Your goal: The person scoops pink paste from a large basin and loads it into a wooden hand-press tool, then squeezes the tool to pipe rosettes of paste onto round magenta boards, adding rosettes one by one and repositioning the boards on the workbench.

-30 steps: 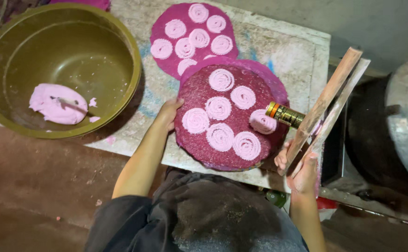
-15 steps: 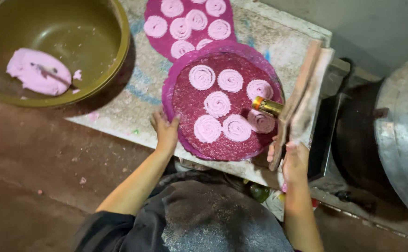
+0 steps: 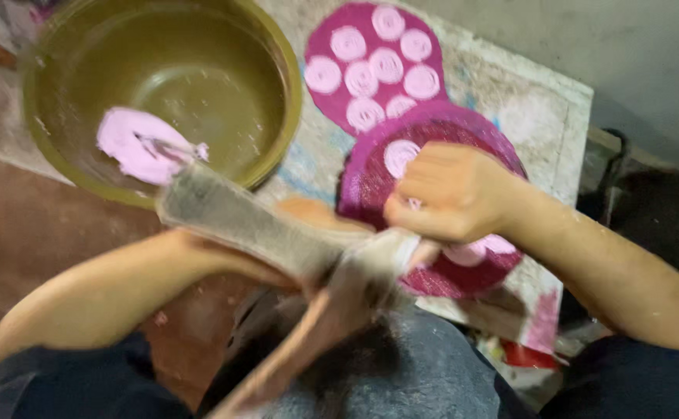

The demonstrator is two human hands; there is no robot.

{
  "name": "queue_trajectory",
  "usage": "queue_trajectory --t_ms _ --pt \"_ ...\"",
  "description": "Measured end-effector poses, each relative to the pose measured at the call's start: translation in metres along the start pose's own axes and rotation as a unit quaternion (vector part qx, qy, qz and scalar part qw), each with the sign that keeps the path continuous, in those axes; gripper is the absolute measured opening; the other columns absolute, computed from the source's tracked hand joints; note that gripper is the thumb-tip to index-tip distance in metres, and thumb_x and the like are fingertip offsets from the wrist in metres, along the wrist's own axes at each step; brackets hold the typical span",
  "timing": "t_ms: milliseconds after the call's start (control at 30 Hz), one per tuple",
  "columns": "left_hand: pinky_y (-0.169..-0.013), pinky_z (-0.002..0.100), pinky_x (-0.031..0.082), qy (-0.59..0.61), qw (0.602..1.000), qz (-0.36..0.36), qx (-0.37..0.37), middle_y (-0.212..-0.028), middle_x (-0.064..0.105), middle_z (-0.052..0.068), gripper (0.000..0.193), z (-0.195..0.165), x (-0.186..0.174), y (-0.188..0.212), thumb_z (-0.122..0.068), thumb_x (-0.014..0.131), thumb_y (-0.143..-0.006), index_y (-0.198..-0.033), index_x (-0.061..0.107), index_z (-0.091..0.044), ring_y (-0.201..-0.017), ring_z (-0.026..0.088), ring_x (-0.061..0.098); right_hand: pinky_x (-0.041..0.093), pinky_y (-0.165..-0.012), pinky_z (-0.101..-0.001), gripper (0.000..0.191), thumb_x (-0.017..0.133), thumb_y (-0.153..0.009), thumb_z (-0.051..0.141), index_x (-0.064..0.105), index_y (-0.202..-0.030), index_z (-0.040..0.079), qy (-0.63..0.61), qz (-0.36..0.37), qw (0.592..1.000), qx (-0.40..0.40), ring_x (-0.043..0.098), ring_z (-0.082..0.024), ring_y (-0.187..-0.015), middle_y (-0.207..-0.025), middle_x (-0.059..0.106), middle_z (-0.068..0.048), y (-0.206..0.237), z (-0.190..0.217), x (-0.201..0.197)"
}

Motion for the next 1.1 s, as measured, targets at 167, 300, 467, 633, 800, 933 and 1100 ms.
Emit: queue_trajectory --t_ms 167,300,467,633,800,933,1100 --pt "-0.074 0.043 0.053 -0.050 0.994 0.033 -0.090 -0.095 0.075 0.010 0.037 0.037 -0.044 0.082 -0.034 0.072 -0.083 -0.117 0.065 -0.021 -0.086 0.032 0.072 0.047 -0.063 -0.0405 0.050 0.061 -0.099 0.051 0.058 -0.087 0.003 -0.409 0.059 0.894 0.172 0.064 -0.030 -0.071 -0.073 0.058 -0.010 -0.070 -0.019 0.053" --pt "-0.072 0.039 0.056 -0.058 0.990 -0.118 -0.045 -0.096 0.080 0.006 0.024 0.110 -0.078 0.156 -0.030 0.076 -0.081 -0.103 0.076 -0.021 -0.088 0.024 0.075 0.050 -0.062 -0.0399 0.048 0.056 -0.101 0.050 0.064 -0.091 0.003 -0.487 0.017 0.853 0.187 0.067 -0.028 -0.070 -0.073 0.061 -0.008 -0.093 -0.037 0.072" --pt "-0.057 0.034 0.053 0.366 0.896 -0.247 -0.046 -0.097 0.074 0.015 0.041 0.264 -0.101 0.237 -0.027 0.071 -0.092 -0.122 0.069 0.002 -0.073 0.016 0.065 0.048 -0.059 -0.0404 0.031 0.070 -0.084 0.038 0.063 -0.086 0.007 -0.067 -0.046 0.988 0.133 0.062 -0.027 -0.066 -0.073 0.061 -0.009 -0.118 -0.081 0.040" --pt "-0.067 0.038 0.061 0.710 0.702 -0.058 -0.007 -0.099 0.076 0.016 0.049 0.290 -0.026 0.214 -0.028 0.071 -0.082 -0.121 0.067 0.002 -0.079 0.025 0.075 0.051 -0.071 -0.0363 0.018 0.071 -0.096 0.017 0.072 -0.113 0.013 0.295 0.059 0.954 0.002 0.062 -0.020 -0.080 -0.090 0.066 -0.008 -0.172 -0.146 0.054" --pt "-0.083 0.033 0.054 0.481 0.785 -0.377 -0.107 -0.100 0.070 0.013 0.030 0.332 -0.044 0.234 -0.018 0.065 -0.092 -0.115 0.067 0.001 -0.094 0.022 0.066 0.056 -0.086 -0.0439 0.041 0.070 -0.095 0.010 0.056 -0.133 0.012 0.134 -0.180 0.950 0.216 0.059 -0.036 -0.109 -0.128 0.053 -0.019 -0.212 -0.164 0.104" --pt "-0.091 0.029 0.052 0.130 0.754 -0.643 -0.036 -0.108 0.064 0.007 0.033 0.342 -0.093 0.281 0.002 0.063 -0.089 -0.122 0.059 -0.002 -0.102 0.015 0.062 0.054 -0.088 -0.0497 0.072 0.063 -0.098 0.051 0.040 -0.140 -0.002 -0.167 0.209 0.864 0.427 0.067 -0.044 -0.102 -0.111 0.066 -0.030 -0.245 -0.182 0.280" --pt "-0.092 0.030 0.052 0.056 0.689 -0.720 -0.060 -0.109 0.065 0.006 0.031 0.349 -0.094 0.286 0.007 0.068 -0.092 -0.121 0.058 -0.001 -0.102 0.013 0.063 0.054 -0.081 -0.0481 0.028 0.058 -0.096 0.018 0.056 -0.117 0.000 -0.237 0.201 0.889 0.336 0.069 -0.043 -0.095 -0.102 0.070 -0.027 -0.266 -0.183 0.333"
Point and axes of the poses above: each hand's wrist, its own y-axis away from the middle knuckle, its own x-axis out of the palm, z = x × y, the point moved 6 cm from there along -y, towards the middle knuckle
